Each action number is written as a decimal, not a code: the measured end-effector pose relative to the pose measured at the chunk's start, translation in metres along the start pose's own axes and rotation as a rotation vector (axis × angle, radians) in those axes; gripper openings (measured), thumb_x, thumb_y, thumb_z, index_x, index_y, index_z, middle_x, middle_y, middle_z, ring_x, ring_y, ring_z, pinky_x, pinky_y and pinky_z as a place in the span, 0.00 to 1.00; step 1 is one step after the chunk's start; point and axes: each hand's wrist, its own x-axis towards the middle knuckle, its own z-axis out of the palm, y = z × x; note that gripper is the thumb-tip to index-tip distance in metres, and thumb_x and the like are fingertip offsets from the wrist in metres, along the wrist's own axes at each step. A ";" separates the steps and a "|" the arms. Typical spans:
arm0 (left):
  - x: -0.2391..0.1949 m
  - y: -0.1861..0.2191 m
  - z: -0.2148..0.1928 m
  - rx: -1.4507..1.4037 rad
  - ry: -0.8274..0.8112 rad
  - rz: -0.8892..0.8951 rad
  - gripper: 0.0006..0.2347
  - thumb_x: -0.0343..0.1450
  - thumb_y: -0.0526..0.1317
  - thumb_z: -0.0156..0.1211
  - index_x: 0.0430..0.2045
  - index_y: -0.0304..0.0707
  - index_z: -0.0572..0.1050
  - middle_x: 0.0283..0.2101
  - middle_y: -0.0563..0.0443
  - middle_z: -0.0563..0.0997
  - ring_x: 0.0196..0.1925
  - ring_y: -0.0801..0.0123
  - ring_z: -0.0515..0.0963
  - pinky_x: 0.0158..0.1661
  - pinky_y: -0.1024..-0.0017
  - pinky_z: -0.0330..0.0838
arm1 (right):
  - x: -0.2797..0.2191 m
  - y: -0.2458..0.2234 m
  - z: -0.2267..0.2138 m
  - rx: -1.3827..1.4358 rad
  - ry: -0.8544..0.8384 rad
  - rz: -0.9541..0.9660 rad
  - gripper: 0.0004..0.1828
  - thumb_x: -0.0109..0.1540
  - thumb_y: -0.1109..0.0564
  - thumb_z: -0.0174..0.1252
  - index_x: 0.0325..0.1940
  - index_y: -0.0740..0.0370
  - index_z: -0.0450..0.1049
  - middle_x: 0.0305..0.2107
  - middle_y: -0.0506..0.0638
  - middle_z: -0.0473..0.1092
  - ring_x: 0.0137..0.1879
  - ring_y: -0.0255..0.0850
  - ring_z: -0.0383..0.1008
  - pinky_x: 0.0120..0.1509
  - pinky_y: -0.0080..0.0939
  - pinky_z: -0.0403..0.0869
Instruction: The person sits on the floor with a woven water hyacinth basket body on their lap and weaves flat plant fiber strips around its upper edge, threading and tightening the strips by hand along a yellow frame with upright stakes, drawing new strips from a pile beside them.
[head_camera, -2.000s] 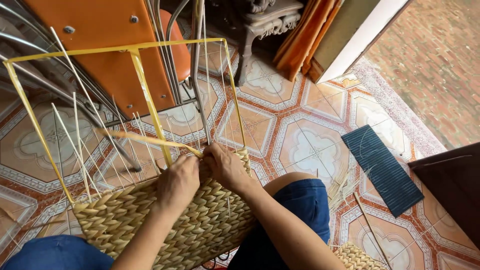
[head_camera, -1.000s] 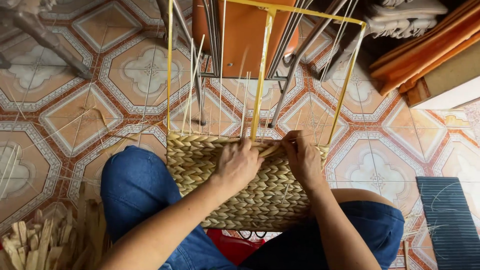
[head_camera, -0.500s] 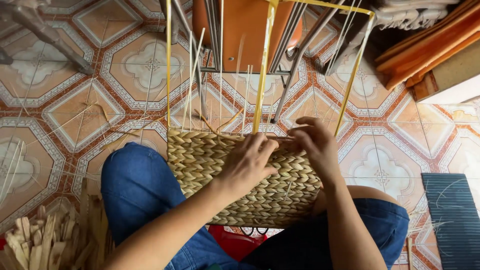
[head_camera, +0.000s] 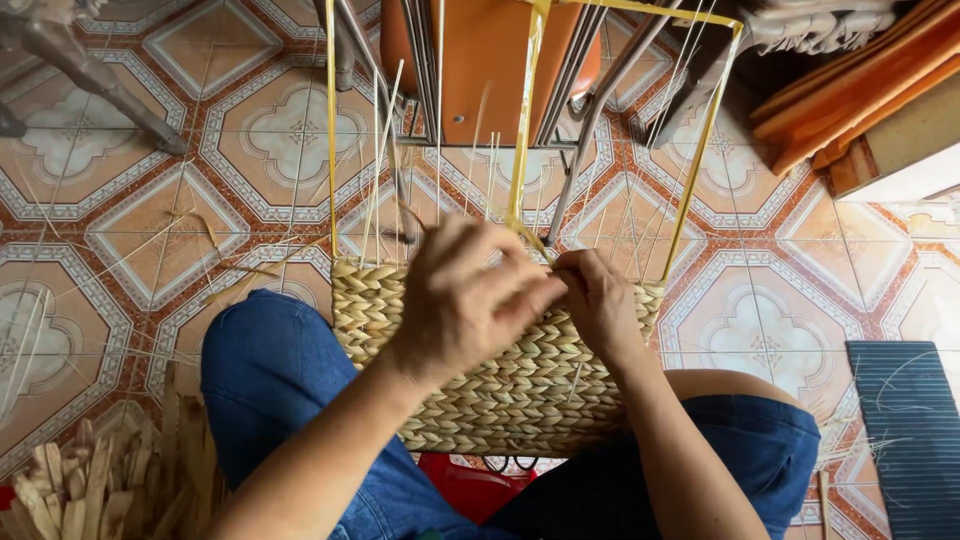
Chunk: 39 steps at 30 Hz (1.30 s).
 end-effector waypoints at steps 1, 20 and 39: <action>-0.020 0.001 0.022 -0.001 0.003 -0.002 0.10 0.65 0.47 0.67 0.20 0.41 0.77 0.26 0.53 0.78 0.32 0.64 0.74 0.33 0.68 0.72 | -0.002 0.001 -0.001 -0.003 -0.001 -0.001 0.07 0.64 0.61 0.61 0.45 0.64 0.74 0.35 0.54 0.75 0.39 0.44 0.79 0.42 0.42 0.77; -0.124 -0.031 0.084 -0.107 -0.428 -0.368 0.08 0.75 0.41 0.62 0.42 0.38 0.75 0.21 0.52 0.79 0.18 0.71 0.76 0.18 0.76 0.69 | 0.000 -0.019 -0.002 0.032 -0.053 0.003 0.06 0.63 0.66 0.59 0.44 0.62 0.75 0.34 0.54 0.72 0.37 0.42 0.78 0.39 0.39 0.76; -0.088 -0.001 0.016 -0.209 -0.372 -0.218 0.22 0.62 0.43 0.72 0.47 0.33 0.73 0.43 0.43 0.78 0.43 0.60 0.79 0.44 0.67 0.80 | 0.003 -0.014 -0.007 0.281 -0.038 0.212 0.07 0.67 0.61 0.57 0.47 0.62 0.68 0.33 0.50 0.78 0.34 0.36 0.79 0.36 0.34 0.77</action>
